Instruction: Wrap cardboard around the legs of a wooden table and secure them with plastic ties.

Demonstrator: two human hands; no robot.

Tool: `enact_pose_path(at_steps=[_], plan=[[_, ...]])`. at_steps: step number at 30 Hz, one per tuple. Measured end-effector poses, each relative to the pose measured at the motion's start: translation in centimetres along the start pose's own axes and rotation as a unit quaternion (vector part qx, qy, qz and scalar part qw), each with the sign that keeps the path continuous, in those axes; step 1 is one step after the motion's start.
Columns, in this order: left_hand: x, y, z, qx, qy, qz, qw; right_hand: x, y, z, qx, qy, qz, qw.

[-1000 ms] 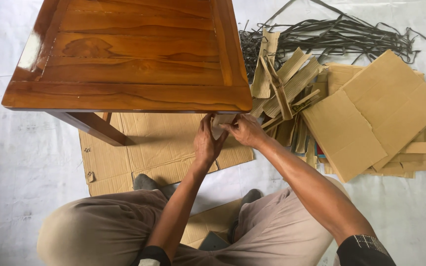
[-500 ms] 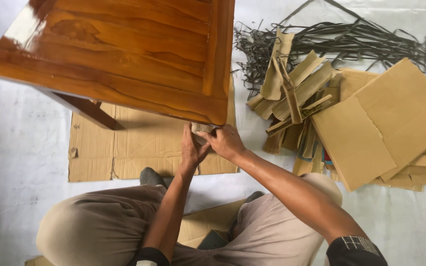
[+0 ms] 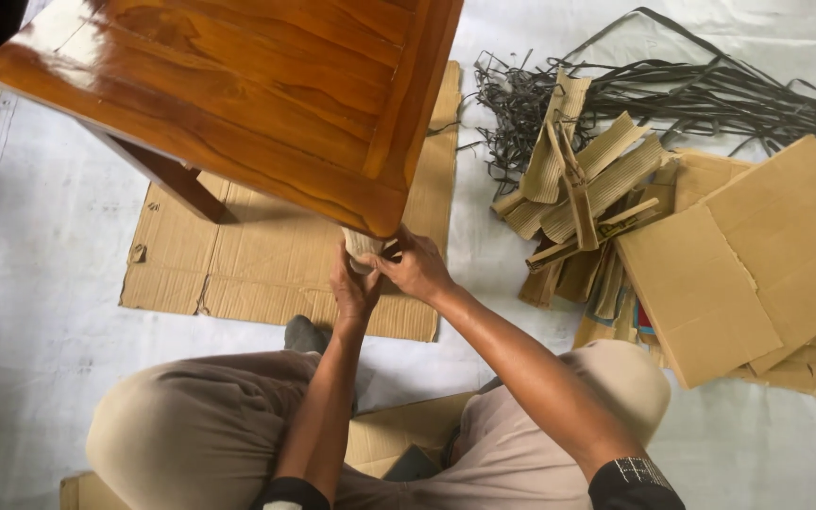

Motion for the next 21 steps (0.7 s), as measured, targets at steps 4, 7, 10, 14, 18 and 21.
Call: enact_pose_path(at_steps=[4, 7, 10, 14, 18, 21], plan=[[0.5, -2.2, -4.2, -0.044, 0.055, -0.021, 0.997, -1.1, -1.1, 2.2, -0.011, 0.001, -0.098, 0.995], [1.3, -5.4, -8.0, -0.076, 0.039, -0.023, 0.996, -3.6, -1.1, 5.7, 0.034, -0.115, -0.219, 0.968], [2.1, -9.0, -11.4, -0.210, 0.059, 0.028, 0.975, -5.2, -1.0, 13.0, 0.121, -0.219, -0.307, 0.918], [4.8, -15.6, -19.2, -0.393, 0.120, 0.110, 0.905, -7.6, 0.0, 22.3, 0.201, -0.300, -0.301, 0.883], [8.5, -15.3, -17.1, -0.421, 0.108, 0.125, 0.892, -9.3, 1.7, 25.7, 0.233, -0.264, -0.260, 0.899], [11.1, -17.1, -21.5, -0.531, 0.080, 0.099, 0.838, -9.2, 3.6, 28.2, 0.204, -0.276, -0.303, 0.889]])
Point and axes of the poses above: each hand's wrist, its own y-axis towards the middle knuckle, its own x-axis out of the palm, z = x × y, the point moved 2 cm from there along y, towards the middle knuckle, and after that the axes turned 13 degrees about -y, right-handed, at the moved point
